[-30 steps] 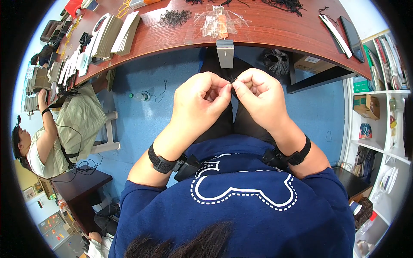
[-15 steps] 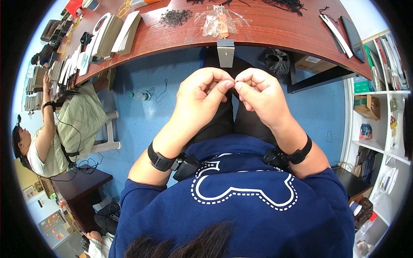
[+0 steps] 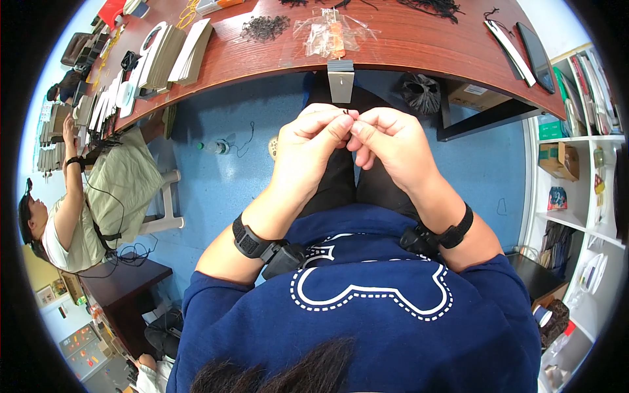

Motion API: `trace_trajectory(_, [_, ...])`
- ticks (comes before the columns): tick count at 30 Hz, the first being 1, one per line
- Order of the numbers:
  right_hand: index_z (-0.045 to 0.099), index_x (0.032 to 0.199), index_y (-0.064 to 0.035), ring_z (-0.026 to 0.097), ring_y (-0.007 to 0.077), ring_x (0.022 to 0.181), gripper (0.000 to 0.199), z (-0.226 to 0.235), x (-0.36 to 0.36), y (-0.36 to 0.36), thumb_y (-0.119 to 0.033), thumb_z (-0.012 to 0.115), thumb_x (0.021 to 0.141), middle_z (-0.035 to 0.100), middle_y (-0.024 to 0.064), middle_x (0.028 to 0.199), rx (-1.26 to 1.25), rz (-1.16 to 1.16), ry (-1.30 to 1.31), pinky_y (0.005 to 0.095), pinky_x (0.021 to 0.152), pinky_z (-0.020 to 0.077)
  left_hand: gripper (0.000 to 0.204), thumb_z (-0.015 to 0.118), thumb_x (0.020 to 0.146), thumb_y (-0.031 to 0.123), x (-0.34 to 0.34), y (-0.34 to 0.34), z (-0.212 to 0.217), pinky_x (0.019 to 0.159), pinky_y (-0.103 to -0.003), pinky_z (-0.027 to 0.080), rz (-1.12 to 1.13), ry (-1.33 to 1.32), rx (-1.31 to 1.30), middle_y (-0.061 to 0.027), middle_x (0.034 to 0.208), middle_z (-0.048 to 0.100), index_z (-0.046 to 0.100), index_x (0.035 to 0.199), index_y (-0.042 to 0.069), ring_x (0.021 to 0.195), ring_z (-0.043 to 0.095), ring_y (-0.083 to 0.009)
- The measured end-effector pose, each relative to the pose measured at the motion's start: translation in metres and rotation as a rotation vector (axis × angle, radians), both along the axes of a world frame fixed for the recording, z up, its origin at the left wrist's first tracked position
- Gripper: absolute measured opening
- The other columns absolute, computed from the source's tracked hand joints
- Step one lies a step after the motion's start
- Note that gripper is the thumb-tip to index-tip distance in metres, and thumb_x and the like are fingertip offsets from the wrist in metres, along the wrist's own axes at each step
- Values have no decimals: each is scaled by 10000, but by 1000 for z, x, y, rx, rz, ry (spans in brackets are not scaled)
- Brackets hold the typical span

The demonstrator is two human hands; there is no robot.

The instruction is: Thread string through a stack of product tags and bundle them.

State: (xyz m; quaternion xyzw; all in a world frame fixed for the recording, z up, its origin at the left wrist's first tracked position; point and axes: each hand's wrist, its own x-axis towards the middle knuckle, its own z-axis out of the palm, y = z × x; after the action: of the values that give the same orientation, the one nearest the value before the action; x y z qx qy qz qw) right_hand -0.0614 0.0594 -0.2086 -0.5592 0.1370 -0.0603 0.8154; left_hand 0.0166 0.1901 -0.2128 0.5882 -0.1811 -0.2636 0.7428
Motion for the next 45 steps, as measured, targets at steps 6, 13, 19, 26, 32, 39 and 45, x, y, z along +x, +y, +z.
trace_trajectory(6, [610, 838, -7, 565, 86, 569, 123, 0, -1, -2, -124, 598, 873, 614, 22, 712, -250, 112, 57, 236, 501, 449, 87, 610, 876, 89, 9, 2, -2, 657, -215, 470, 24, -15, 87, -4, 847, 623, 646, 904, 15, 728, 564, -69])
trace_trajectory(13, [561, 786, -31, 539, 82, 655, 58, 8, 7, -20, -17, 617, 777, 521, 33, 678, -878, 164, -306, 240, 580, 440, 70, 672, 818, 64, 19, 19, 7, 673, -203, 474, -436, -365, 445, -14, 792, 643, 653, 854, 7, 713, 581, -66])
trace_trajectory(19, [600, 848, -13, 552, 74, 743, 94, -21, 4, -19, 21, 652, 777, 571, 6, 786, -113, 281, -307, 221, 646, 450, 85, 672, 815, 64, 26, 24, 2, 701, -224, 491, -461, 21, 297, -36, 793, 656, 646, 863, -1, 737, 604, -92])
trace_trajectory(26, [684, 842, 1, 523, 101, 722, 91, -14, 3, -21, 19, 692, 753, 556, 36, 815, -505, 218, -305, 241, 632, 436, 75, 670, 814, 78, 33, 25, 3, 652, -214, 481, -534, 49, 399, -32, 749, 655, 652, 835, 8, 690, 599, -88])
trace_trajectory(32, [687, 850, -45, 503, 79, 665, 80, -19, 1, -20, -58, 681, 771, 571, 2, 737, -480, 313, -262, 222, 589, 409, 79, 651, 828, 103, 33, 25, 5, 606, -189, 456, -638, 101, 323, -14, 715, 639, 626, 794, 37, 665, 587, -69])
trace_trajectory(39, [615, 871, -41, 457, 52, 623, 69, -36, 6, -9, -93, 635, 829, 547, -24, 758, 321, 191, 84, 202, 551, 378, 84, 639, 832, 111, 24, 15, 5, 571, -183, 437, -489, 97, 402, 32, 683, 575, 576, 795, 69, 626, 551, -42])
trace_trajectory(45, [639, 775, -33, 541, 202, 603, 75, -9, 0, -3, -41, 666, 705, 528, 71, 702, -921, -57, -266, 293, 542, 434, 67, 606, 842, 113, 21, 18, -2, 548, -175, 433, -330, -243, 550, 38, 706, 561, 580, 842, 51, 581, 509, -33])
